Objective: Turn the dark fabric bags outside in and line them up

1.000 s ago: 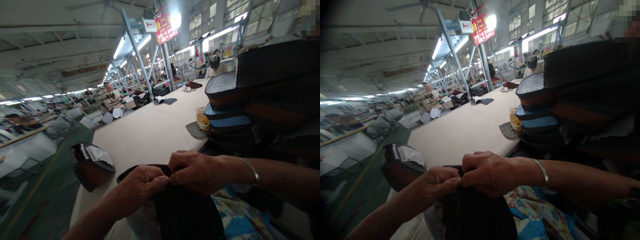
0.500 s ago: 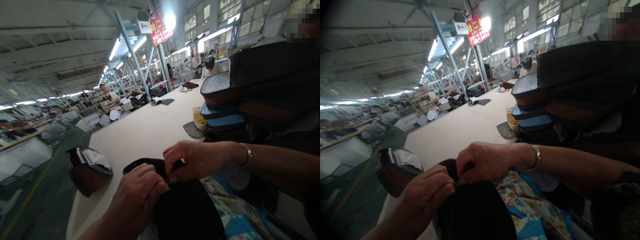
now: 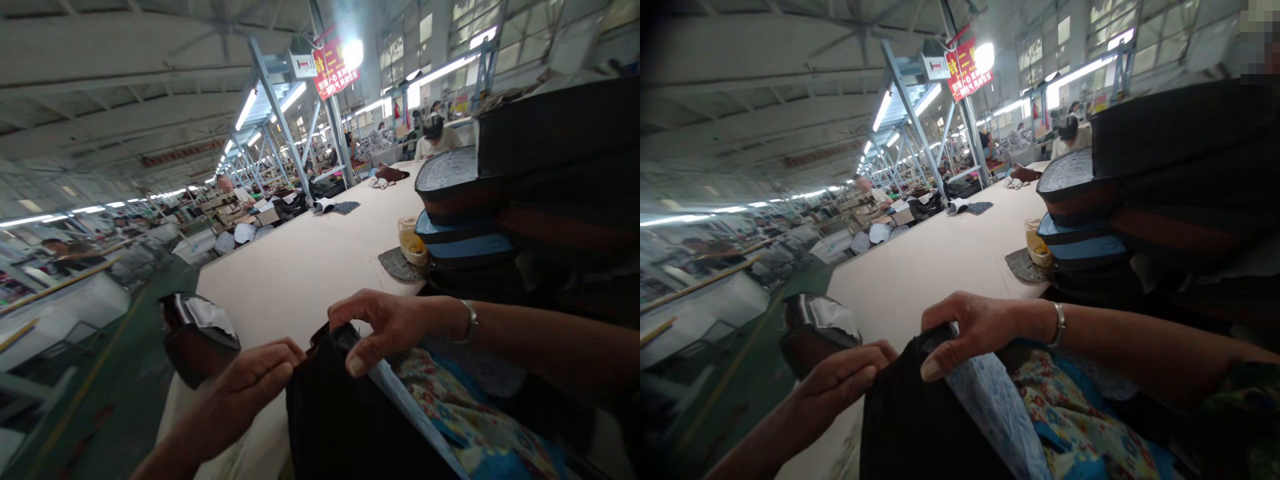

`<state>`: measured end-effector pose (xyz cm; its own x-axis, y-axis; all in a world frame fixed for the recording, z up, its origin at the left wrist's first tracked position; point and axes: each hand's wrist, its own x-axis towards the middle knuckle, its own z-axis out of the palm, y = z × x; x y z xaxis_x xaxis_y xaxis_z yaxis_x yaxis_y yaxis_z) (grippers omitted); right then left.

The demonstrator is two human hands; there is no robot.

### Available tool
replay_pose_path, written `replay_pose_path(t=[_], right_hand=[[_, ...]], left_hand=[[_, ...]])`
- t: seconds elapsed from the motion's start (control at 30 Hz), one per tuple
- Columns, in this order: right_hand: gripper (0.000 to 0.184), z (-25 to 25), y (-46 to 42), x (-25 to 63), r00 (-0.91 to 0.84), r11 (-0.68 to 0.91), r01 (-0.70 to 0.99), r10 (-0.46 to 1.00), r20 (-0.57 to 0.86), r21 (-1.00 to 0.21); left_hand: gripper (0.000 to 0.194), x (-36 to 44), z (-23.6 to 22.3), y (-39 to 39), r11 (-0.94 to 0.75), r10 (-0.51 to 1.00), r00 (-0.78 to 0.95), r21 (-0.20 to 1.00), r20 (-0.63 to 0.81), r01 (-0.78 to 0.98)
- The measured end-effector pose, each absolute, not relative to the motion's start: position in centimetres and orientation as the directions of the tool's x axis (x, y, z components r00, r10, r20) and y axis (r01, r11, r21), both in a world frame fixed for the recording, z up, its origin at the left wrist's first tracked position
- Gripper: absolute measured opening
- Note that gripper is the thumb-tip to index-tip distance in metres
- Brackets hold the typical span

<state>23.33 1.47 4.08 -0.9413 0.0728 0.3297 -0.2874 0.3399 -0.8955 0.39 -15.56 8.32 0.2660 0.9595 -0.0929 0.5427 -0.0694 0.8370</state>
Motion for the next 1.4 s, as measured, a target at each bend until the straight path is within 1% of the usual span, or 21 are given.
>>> replay_pose_path(t=[0.03, 0.1, 0.17, 0.23, 0.4, 0.5, 0.63, 0.7, 0.77, 0.83, 0.93, 1.0, 1.07, 1.13, 1.27, 1.33, 1.4], right_hand=[[0.044, 3.7, 1.1, 23.0, -0.933, 0.308, -0.303, 0.095, 0.347, -0.902], [0.046, 3.6, 0.4, 22.6, -0.926, 0.302, -0.305, 0.129, 0.356, -0.903], [0.048, 4.1, -0.1, 22.3, -0.929, 0.339, -0.28, 0.139, 0.342, -0.898], [0.05, 4.8, -0.2, 22.3, -0.936, 0.367, -0.253, 0.142, 0.323, -0.895], [0.053, 5.4, 0.1, 22.6, -0.942, 0.334, -0.227, 0.165, 0.294, -0.915], [0.051, 5.2, 0.3, 22.8, -0.944, 0.314, -0.253, 0.128, 0.305, -0.915], [0.042, 5.4, 0.3, 22.8, -0.942, 0.249, -0.289, 0.097, 0.321, -0.924], [0.037, 5.7, 0.1, 22.9, -0.953, 0.207, -0.266, 0.091, 0.289, -0.942], [0.033, 5.9, -0.1, 23.0, -0.963, 0.169, -0.223, 0.112, 0.243, -0.96], [0.028, 5.9, -0.4, 23.1, -0.964, 0.146, -0.176, 0.173, 0.2, -0.973], [0.018, 5.7, -0.8, 23.0, -0.947, 0.12, -0.143, 0.271, 0.171, -0.982], [0.01, 5.4, -1.1, 23.0, -0.933, 0.1, -0.169, 0.304, 0.192, -0.981], [0.007, 5.2, -1.2, 22.9, -0.921, 0.082, -0.208, 0.319, 0.224, -0.975], [0.007, 5.0, -1.2, 22.8, -0.913, 0.069, -0.235, 0.326, 0.244, -0.97], [0.008, 4.8, -1.1, 22.8, -0.912, 0.06, -0.243, 0.325, 0.249, -0.968], [0.008, 4.8, -1.1, 22.8, -0.914, 0.055, -0.224, 0.335, 0.229, -0.973], [0.008, 4.7, -1.3, 22.7, -0.904, 0.055, -0.212, 0.368, 0.217, -0.976]], left_hand=[[0.046, 0.5, 8.5, -15.7, -0.04, 0.961, 0.249, 0.838, -0.116, 0.544], [0.051, 1.4, 9.3, -16.0, 0.0, 0.972, 0.19, 0.81, -0.137, 0.586], [0.049, 2.8, 10.1, -15.9, 0.019, 0.978, 0.145, 0.758, -0.149, 0.652], [0.045, 4.2, 10.8, -15.6, 0.022, 0.976, 0.147, 0.742, -0.162, 0.67], [0.043, 5.3, 11.0, -14.7, 0.072, 0.969, 0.156, 0.828, -0.189, 0.557], [0.038, 5.0, 10.4, -14.6, 0.077, 0.974, 0.152, 0.871, -0.17, 0.486], [0.029, 5.0, 9.5, -14.8, 0.126, 0.975, 0.126, 0.926, -0.181, 0.356], [0.027, 5.2, 9.1, -14.8, 0.155, 0.974, 0.115, 0.943, -0.196, 0.295], [0.026, 5.4, 8.9, -14.8, 0.184, 0.973, 0.093, 0.951, -0.212, 0.25], [0.026, 5.5, 8.7, -14.8, 0.209, 0.97, 0.077, 0.949, -0.233, 0.234], [0.033, 5.7, 8.6, -14.6, 0.203, 0.97, 0.075, 0.942, -0.231, 0.267], [0.043, 5.8, 8.6, -14.3, 0.191, 0.975, 0.036, 0.916, -0.217, 0.352], [0.048, 5.9, 8.7, -14.0, 0.2, 0.976, -0.006, 0.876, -0.22, 0.439], [0.048, 5.9, 8.7, -13.8, 0.217, 0.971, -0.014, 0.862, -0.237, 0.458], [0.04, 5.7, 8.8, -13.7, 0.248, 0.958, 0.035, 0.887, -0.284, 0.39], [0.035, 5.7, 8.8, -13.8, 0.238, 0.962, 0.028, 0.888, -0.271, 0.394], [0.032, 5.9, 8.9, -13.9, 0.2, 0.976, -0.009, 0.873, -0.219, 0.444]])
